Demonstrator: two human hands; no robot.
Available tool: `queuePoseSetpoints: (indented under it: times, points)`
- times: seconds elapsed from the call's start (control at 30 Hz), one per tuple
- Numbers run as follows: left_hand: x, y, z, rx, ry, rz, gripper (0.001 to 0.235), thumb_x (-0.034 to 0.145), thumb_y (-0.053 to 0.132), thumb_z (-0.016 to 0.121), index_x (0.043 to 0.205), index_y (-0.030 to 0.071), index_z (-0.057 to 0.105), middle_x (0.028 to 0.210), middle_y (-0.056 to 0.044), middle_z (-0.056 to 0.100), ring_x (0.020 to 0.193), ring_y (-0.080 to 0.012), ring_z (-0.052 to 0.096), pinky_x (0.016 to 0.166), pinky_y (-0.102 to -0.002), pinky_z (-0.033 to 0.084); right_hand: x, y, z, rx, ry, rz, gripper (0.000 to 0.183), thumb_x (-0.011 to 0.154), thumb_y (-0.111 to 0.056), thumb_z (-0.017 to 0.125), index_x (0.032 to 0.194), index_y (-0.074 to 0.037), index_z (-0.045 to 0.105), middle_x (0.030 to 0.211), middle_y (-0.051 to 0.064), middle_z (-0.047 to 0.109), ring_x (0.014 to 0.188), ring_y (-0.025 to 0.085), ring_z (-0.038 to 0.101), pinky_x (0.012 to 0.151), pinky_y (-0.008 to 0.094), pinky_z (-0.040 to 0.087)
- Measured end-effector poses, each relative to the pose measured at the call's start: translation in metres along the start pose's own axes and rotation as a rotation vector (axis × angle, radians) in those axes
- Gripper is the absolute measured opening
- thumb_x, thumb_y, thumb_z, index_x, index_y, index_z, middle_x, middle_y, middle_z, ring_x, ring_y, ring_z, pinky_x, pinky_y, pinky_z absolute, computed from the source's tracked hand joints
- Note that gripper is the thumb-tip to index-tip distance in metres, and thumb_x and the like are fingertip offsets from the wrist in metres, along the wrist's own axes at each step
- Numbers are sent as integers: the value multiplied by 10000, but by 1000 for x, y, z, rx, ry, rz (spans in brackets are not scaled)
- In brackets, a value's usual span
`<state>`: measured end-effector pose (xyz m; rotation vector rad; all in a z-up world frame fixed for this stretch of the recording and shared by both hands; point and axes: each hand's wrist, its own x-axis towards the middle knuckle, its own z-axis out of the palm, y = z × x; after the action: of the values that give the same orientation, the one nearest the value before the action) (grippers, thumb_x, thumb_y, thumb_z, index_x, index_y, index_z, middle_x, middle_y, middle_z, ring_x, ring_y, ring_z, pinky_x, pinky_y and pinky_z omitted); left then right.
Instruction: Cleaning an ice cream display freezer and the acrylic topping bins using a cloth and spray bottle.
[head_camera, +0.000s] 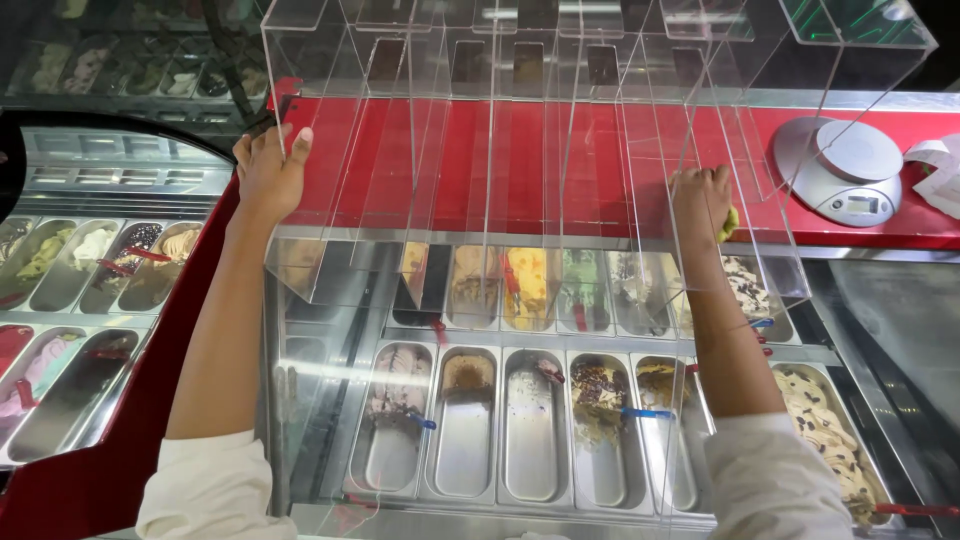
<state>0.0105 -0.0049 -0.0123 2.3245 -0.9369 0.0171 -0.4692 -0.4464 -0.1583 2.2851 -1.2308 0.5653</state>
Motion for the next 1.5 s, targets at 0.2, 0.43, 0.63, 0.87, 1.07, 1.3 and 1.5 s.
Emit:
queuePoseSetpoints:
  times: [0.2, 0.43, 0.63, 0.87, 1.07, 1.3, 1.5]
  points:
    - [-1, -3, 2, -3, 37, 39, 724, 1035, 652, 395, 1491, 97, 485, 1578, -178, 424, 1502, -456, 164, 1233, -548, 139, 113, -10, 63, -169, 73, -162, 117, 879, -105, 648, 929, -81, 751, 973, 108, 734, 1068, 269, 608, 909, 367, 512]
    - [1, -3, 3, 36, 20, 9, 700, 1044, 647, 373, 1480, 113, 492, 1572, -178, 413, 1507, -461, 144, 1211, -575, 150, 147, -7, 62, 962, 205, -405, 198, 937, -74, 668, 1092, 8, 760, 1076, 172, 750, 997, 284, 728, 862, 369, 586]
    - [2, -2, 5, 62, 27, 26, 684, 1057, 630, 387, 1457, 90, 515, 1569, -192, 440, 1491, -483, 185, 1205, -602, 178, 83, -23, -23, 1126, -191, -155, 182, 825, -1, 777, 999, -53, 763, 982, 150, 772, 868, 254, 748, 734, 326, 594]
    - [10, -12, 4, -15, -7, 33, 705, 1051, 681, 442, 1444, 107, 556, 1511, -307, 433, 1470, -471, 246, 1203, -583, 216, -24, -1, -51, 927, 58, -255, 353, 749, 153, 633, 1016, -24, 780, 986, 202, 746, 863, 312, 738, 713, 396, 596]
    - [15, -3, -6, -123, -64, -133, 746, 996, 758, 409, 1484, 204, 514, 1571, -309, 190, 1445, -479, 170, 1175, -558, 190, -99, 3, -129, 968, -55, -242, 385, 819, 179, 587, 1020, -107, 747, 960, 137, 753, 857, 253, 714, 811, 425, 593]
    - [16, -7, -6, -80, -82, -156, 811, 1000, 820, 377, 1483, 184, 521, 1575, -251, 261, 1489, -422, 181, 1203, -563, 199, -142, -2, -193, 1062, -33, -294, 364, 696, 198, 538, 987, 25, 675, 1032, 186, 708, 1033, 365, 643, 939, 466, 519]
    - [25, -23, 0, -60, -48, -109, 840, 1001, 844, 390, 1450, 153, 547, 1553, -254, 282, 1469, -413, 196, 1193, -545, 214, -202, -6, -238, 1039, -128, -83, 456, 714, 240, 498, 1000, -20, 740, 1047, 138, 742, 995, 291, 700, 915, 407, 537]
